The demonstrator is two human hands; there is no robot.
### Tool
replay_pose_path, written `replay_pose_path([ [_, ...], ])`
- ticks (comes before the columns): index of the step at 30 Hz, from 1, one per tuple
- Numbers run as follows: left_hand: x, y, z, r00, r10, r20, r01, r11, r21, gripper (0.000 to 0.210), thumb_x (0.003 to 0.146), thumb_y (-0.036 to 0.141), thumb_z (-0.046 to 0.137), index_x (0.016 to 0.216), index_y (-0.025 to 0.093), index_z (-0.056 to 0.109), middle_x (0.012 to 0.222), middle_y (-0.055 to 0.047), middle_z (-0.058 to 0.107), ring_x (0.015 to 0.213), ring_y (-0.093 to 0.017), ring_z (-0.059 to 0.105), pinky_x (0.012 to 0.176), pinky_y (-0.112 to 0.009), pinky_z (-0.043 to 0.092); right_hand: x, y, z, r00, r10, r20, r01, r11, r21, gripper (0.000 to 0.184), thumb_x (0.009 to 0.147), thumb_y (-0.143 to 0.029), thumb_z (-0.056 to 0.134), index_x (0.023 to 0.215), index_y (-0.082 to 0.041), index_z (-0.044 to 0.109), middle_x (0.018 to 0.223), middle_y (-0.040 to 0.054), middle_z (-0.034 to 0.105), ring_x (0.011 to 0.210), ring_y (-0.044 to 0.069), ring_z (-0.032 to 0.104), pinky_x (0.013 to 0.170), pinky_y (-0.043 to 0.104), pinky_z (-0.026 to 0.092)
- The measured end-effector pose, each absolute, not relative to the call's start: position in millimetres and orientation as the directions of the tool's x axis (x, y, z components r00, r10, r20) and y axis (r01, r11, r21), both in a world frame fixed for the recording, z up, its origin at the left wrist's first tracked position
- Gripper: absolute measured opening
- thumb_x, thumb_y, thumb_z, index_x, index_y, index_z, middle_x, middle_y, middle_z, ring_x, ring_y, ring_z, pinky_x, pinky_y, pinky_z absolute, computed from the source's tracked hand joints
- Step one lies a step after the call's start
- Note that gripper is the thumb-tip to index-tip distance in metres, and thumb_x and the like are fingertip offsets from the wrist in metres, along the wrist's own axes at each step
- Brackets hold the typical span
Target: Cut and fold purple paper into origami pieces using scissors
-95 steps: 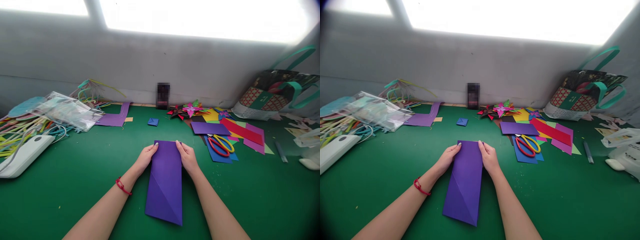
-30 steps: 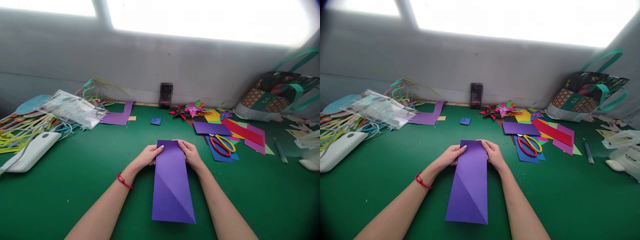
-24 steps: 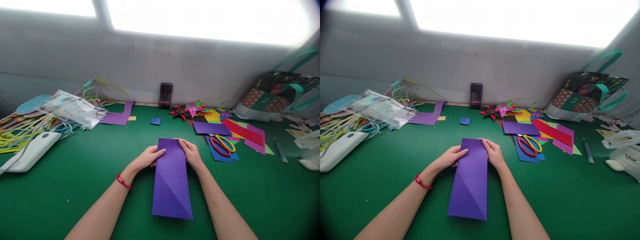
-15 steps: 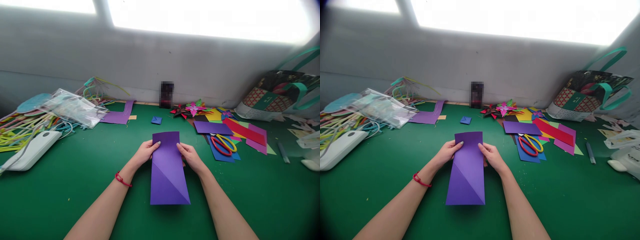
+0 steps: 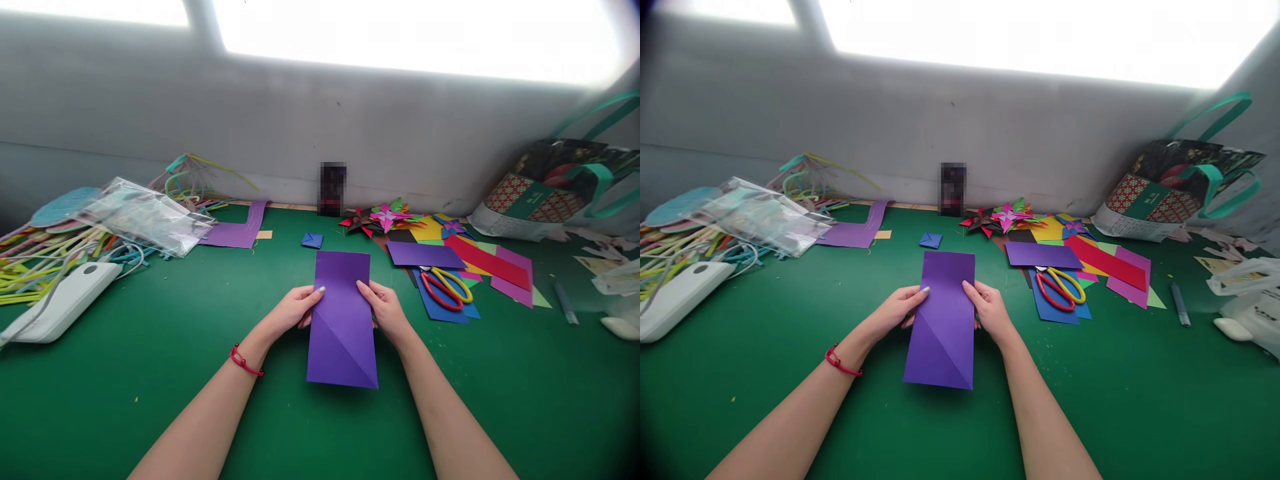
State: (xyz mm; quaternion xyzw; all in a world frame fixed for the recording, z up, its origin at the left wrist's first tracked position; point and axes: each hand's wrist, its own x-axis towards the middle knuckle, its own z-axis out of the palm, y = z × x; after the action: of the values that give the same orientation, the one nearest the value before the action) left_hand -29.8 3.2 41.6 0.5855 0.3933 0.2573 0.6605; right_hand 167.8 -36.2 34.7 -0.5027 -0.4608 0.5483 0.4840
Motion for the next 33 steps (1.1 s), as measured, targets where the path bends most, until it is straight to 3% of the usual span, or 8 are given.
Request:
replay_pose_path([
  [9,-29.8,7.0,36.4,0.452,0.866,-0.215,0.072,0.204,0.976,0.037,0.075,0.05,0.051,0.063,0.017,0.043,0.039,0.009,0.031,0.03,-0.003,0.025,0.032,-0.016,0.016,162.5,-37.8,39.2,-0.099,0.983,-0.153,-0.122,-0.165,-0.979,0.031,0.077,-0.049,0.053,0.079,-0.018,0.054,0.049,-0.0058,0.046,0.033,0.007,0.042,0.029,0.019,0.032],
  [13,-30.9,7.5,39.3,0.394,0.898,-0.197,0.099,0.172,0.98,0.039,0.077,0.05,0.049,0.059,0.017,0.04,0.036,0.008,0.033,0.031,-0.004,0.027,0.032,-0.016,0.016,162.2,-39.8,40.1,-0.147,0.977,-0.154,-0.086,-0.168,-0.982,0.031,0.078,-0.048,0.051,0.072,-0.018,0.053,0.046,-0.0062,0.044,0.032,0.007,0.04,0.028,0.019,0.03],
  [18,-29.8,6.3,41.3,0.408,0.89,-0.202,0.107,0.173,0.979,0.039,0.077,0.052,0.047,0.06,0.018,0.04,0.037,0.008,0.036,0.029,-0.004,0.029,0.032,-0.017,0.019,163.2,-39.0,38.6,-0.106,0.985,-0.139,-0.058,-0.146,-0.988,0.032,0.079,-0.048,0.05,0.068,-0.018,0.05,0.041,-0.0074,0.041,0.028,0.007,0.038,0.026,0.02,0.026],
  [25,-28.0,3.3,38.0,0.515,0.819,-0.254,0.167,0.194,0.967,0.038,0.075,0.053,0.05,0.08,0.015,0.051,0.045,0.007,0.04,0.033,-0.005,0.036,0.032,-0.017,0.028,165.0,-36.6,33.8,-0.024,0.994,-0.109,-0.047,-0.11,-0.993,0.032,0.078,-0.048,0.051,0.064,-0.02,0.047,0.039,-0.0079,0.039,0.027,0.008,0.037,0.024,0.019,0.027],
  [33,-27.3,3.3,37.3,0.542,0.801,-0.253,0.133,0.216,0.967,0.036,0.077,0.05,0.05,0.08,0.014,0.05,0.046,0.008,0.036,0.034,-0.003,0.031,0.032,-0.016,0.024,163.5,-36.1,34.1,-0.013,0.994,-0.104,-0.041,-0.105,-0.994,0.032,0.078,-0.047,0.052,0.062,-0.02,0.046,0.038,-0.0078,0.04,0.026,0.008,0.037,0.024,0.019,0.027],
])
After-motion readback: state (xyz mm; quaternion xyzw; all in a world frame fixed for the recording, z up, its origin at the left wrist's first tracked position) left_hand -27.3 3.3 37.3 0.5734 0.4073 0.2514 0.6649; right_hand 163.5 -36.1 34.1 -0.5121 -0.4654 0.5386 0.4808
